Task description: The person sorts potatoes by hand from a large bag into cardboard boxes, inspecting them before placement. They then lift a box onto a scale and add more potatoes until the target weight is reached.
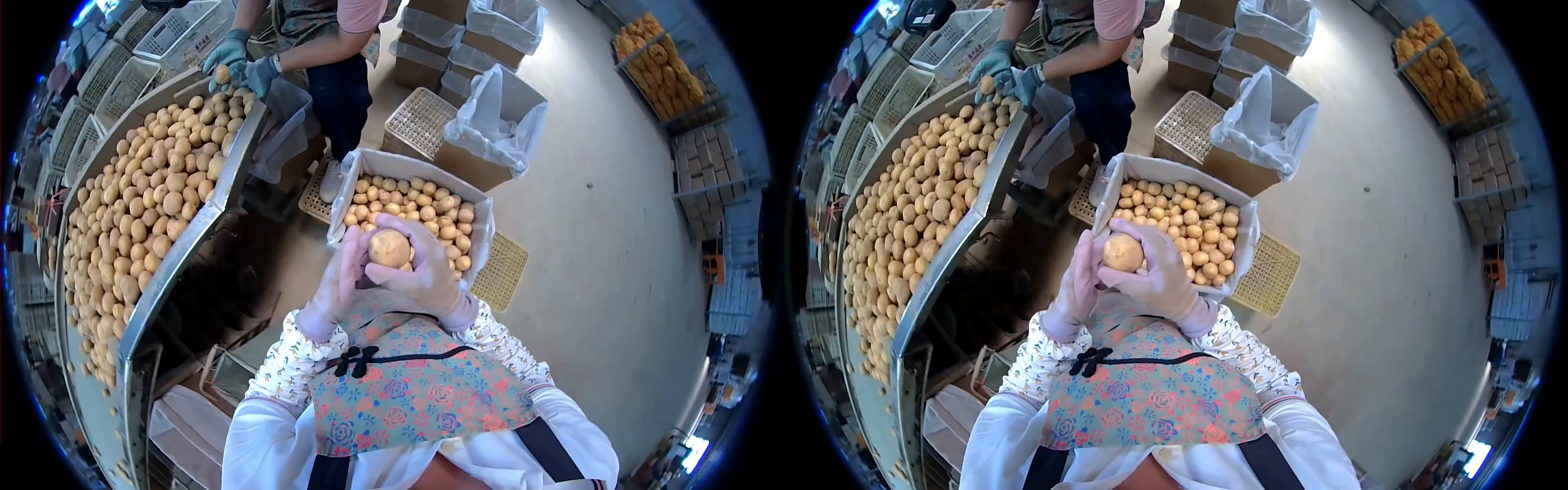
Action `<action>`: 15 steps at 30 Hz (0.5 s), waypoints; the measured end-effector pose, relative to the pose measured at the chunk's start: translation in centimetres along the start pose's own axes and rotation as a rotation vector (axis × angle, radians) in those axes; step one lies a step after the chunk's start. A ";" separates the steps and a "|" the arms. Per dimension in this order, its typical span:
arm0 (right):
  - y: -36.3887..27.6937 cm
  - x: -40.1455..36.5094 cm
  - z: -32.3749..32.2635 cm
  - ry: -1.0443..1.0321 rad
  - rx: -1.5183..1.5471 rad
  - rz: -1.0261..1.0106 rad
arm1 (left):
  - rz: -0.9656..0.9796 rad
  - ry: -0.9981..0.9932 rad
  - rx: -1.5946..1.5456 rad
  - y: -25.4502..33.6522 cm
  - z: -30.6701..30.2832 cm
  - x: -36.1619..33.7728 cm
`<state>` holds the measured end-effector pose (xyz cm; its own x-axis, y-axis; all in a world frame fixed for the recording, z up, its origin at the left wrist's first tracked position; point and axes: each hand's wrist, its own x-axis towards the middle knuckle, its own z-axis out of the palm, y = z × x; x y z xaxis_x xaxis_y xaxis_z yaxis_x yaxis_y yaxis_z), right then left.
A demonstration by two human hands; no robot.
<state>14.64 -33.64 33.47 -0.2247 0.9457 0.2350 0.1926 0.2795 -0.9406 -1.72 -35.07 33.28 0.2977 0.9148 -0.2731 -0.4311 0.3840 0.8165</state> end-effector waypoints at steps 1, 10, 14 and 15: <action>-0.5 0.4 0.9 0.025 -0.117 -0.077 | -0.014 -0.031 0.064 1.1 -0.7 -0.6; -2.5 1.8 7.6 0.104 -0.382 -0.236 | 0.625 -0.071 0.721 1.1 -9.1 -0.9; -3.0 0.0 7.2 0.238 -0.360 -0.129 | 0.543 -0.222 0.765 1.1 -8.4 0.1; -3.2 -0.7 6.8 0.252 -0.314 -0.064 | 0.492 -0.326 0.782 1.3 -8.2 0.7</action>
<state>7.63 -36.29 34.64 -0.0121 0.9249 0.3799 0.4773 0.3392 -0.8106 -9.12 -32.92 29.99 0.5076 0.8256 0.2462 0.0811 -0.3304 0.9404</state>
